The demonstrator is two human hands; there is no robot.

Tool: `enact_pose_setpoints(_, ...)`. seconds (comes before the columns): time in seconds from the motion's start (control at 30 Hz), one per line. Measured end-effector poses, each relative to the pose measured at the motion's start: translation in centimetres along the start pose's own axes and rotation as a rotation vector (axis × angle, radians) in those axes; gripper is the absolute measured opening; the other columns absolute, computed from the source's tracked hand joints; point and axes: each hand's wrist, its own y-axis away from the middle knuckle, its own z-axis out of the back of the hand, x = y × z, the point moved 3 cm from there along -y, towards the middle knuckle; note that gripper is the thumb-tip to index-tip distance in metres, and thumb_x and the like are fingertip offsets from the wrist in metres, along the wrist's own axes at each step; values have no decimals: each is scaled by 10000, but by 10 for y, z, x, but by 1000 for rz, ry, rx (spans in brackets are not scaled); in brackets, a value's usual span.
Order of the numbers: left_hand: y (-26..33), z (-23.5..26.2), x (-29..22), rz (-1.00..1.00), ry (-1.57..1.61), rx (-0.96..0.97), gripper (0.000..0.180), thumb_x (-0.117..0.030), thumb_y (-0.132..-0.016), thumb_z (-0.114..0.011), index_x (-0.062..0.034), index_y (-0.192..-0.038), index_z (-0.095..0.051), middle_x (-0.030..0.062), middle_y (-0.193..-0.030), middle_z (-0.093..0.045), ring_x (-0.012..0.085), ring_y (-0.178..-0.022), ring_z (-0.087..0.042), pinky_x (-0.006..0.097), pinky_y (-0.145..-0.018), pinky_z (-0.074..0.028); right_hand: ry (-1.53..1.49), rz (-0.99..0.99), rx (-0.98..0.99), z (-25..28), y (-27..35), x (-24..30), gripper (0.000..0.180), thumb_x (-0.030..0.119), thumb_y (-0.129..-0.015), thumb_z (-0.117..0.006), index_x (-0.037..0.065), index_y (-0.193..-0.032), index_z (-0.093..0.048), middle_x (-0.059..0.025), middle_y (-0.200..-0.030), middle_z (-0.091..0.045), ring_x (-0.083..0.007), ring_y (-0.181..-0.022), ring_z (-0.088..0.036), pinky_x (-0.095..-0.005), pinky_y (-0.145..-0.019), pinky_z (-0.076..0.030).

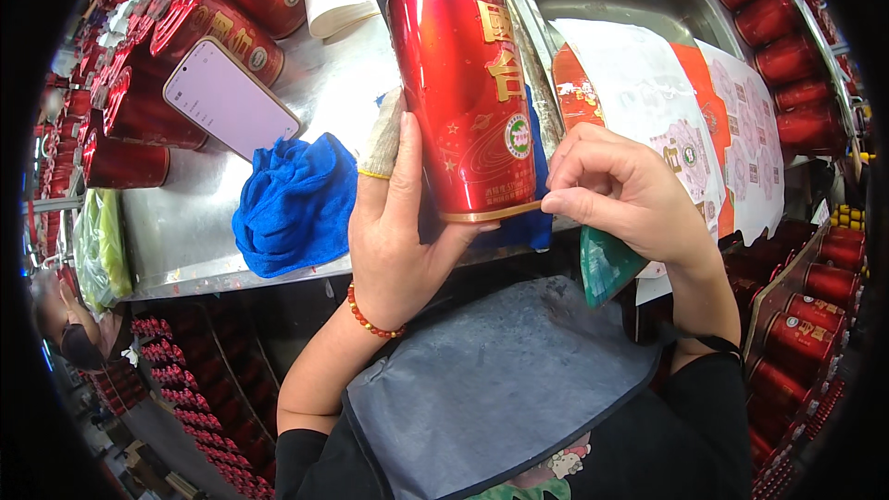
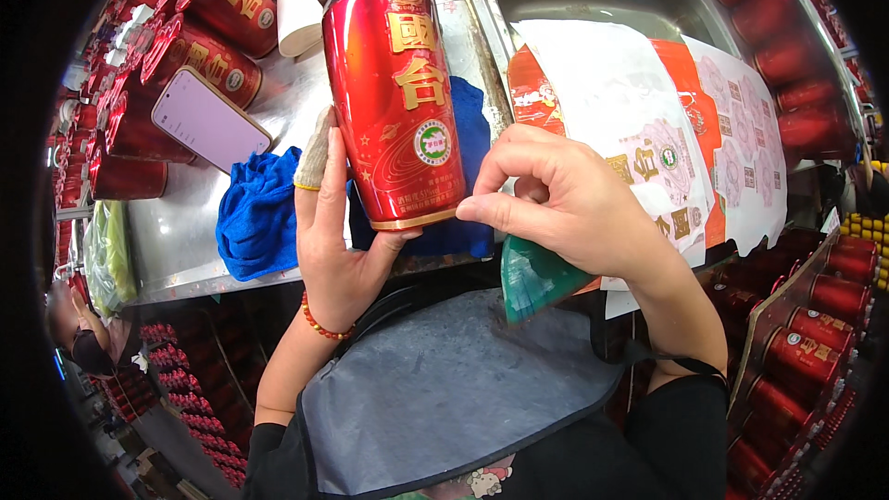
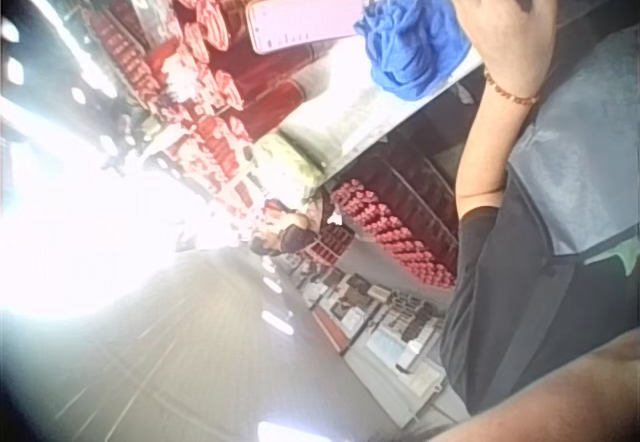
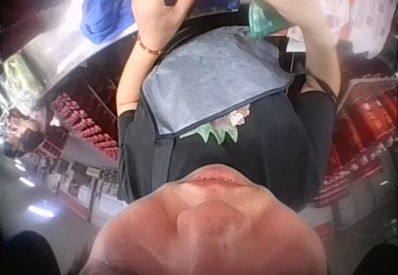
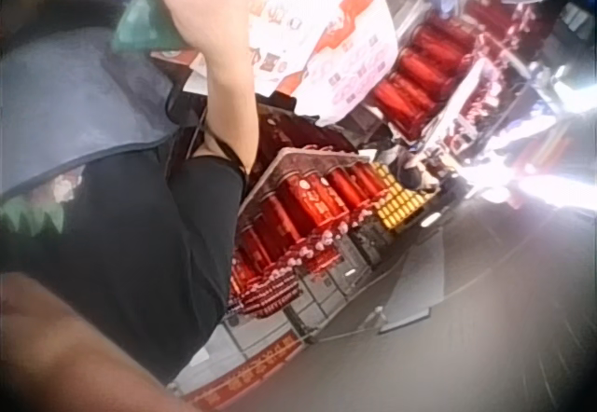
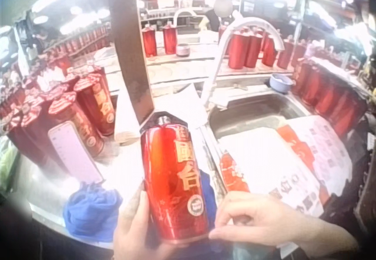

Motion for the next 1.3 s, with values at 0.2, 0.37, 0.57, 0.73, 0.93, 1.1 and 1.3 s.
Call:
enact_pose_setpoints(0.2,4,-2,6,22,22,59,996,-212,-766,-864,83,-1532,-299,306,-1510,-407,444,-1352,-474,442,-1089,-439,40,18,14,1,-1,-6,137,121,-916,-748,21,-867,-668,-16,-928,-570,-72,-756,-565,-223,-660,-452)
enact_pose_setpoints(0.37,10,-3,15,72,64,133,947,-224,-818,-822,89,-1534,-288,302,-1530,-382,439,-1380,-442,455,-1128,-393,63,26,22,-1,-2,-8,165,142,-924,-751,16,-866,-663,-19,-912,-563,-75,-739,-596,-227,-641,-474)
enact_pose_setpoints(0.57,11,-4,17,94,79,152,935,-237,-833,-811,91,-1534,-287,295,-1543,-368,430,-1404,-416,454,-1149,-363,55,18,36,1,-4,-7,166,138,-924,-749,13,-861,-660,-14,-904,-566,-68,-731,-593,-223,-633,-463)
enact_pose_setpoints(0.73,13,-5,20,123,68,204,895,-279,-873,-770,64,-1546,-289,279,-1566,-343,456,-1459,-324,498,-1192,-282,14,4,23,2,-3,-7,174,138,-922,-752,10,-851,-659,-10,-907,-572,-63,-724,-588,-222,-629,-458)
enact_pose_setpoints(0.93,13,-5,22,89,78,262,852,-317,-903,-726,0,-1564,-293,258,-1575,-333,494,-1486,-233,544,-1215,-200,23,-11,35,2,-5,-12,173,145,-926,-751,7,-863,-667,-12,-909,-572,-66,-729,-594,-221,-643,-471)
enact_pose_setpoints(1.1,13,2,15,87,20,209,837,-343,-890,-736,35,-1529,-350,241,-1532,-405,465,-1429,-329,520,-1179,-262,27,-21,32,2,-8,-16,186,161,-918,-764,11,-858,-672,-10,-884,-574,-67,-736,-588,-224,-648,-472)
enact_pose_setpoints(1.3,33,21,-19,-199,-69,-47,308,-205,-828,-786,-36,-1085,-767,103,-1180,-694,292,-1052,-638,364,-848,-557,34,-26,59,1,-9,-16,122,97,-918,-738,12,-864,-669,4,-870,-568,-61,-759,-517,-223,-670,-410)
